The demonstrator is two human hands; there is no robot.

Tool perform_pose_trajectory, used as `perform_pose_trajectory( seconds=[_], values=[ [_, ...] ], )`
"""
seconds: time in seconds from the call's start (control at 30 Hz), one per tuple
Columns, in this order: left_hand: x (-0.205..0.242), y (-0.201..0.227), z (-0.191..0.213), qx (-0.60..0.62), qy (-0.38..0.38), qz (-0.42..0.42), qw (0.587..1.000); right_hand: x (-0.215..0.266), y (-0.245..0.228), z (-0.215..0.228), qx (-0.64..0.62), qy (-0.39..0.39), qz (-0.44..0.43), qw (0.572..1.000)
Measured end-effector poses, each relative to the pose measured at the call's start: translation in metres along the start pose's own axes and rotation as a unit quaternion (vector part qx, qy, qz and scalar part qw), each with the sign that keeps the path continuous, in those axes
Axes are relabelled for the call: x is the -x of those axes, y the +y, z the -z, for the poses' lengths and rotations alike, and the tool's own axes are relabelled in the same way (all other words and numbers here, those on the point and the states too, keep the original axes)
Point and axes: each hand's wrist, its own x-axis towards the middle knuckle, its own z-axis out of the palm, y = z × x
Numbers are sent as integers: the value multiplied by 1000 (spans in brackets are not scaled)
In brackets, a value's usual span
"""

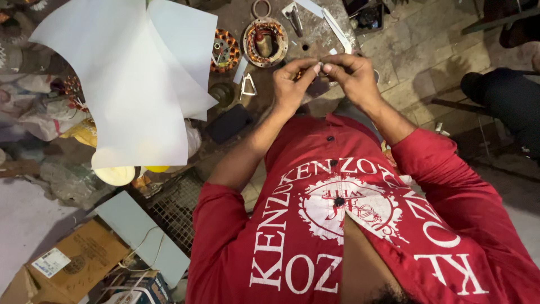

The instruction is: The person is assembling small electrical components, likely motor parts, by hand. They repeatedly pick up small white pieces, place them into a circular copper-wound component, and use a tool to press or secure them. The process is repetitive and involves handling multiple similar components.

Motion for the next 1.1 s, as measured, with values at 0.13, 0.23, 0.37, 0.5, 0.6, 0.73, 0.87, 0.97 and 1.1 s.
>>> perform_pose_trajectory(
  seconds=[0.13, 0.23, 0.37, 0.5, 0.6, 0.73, 0.87, 0.97, 1.1],
  values=[
    [1, 7, -5, 18, -9, 6, 1000, 8, -10, 0, 37, 6, 14, 999],
    [3, 15, -4, -46, -18, 9, 999, 12, -20, -2, 70, 24, 46, 996],
    [-2, 26, -10, -97, -27, -14, 995, 13, -22, 0, 97, 52, 57, 992],
    [1, 30, -15, -102, -10, 11, 995, 16, -9, 4, 42, 32, 72, 996],
    [-1, 31, -20, -76, 2, 63, 995, 15, -10, 8, 68, 41, 82, 993],
    [-4, 22, -28, 11, -26, 43, 999, 17, -11, 17, 79, 44, 115, 989],
    [0, 7, -22, 9, -50, 4, 999, 15, 5, 14, 23, 47, 68, 996],
    [3, 7, -29, 0, -50, -13, 999, 20, 2, 10, 143, 97, 80, 982],
    [4, 16, -41, -32, 7, 3, 999, 23, -20, 7, 271, 129, 209, 931]
  ],
)
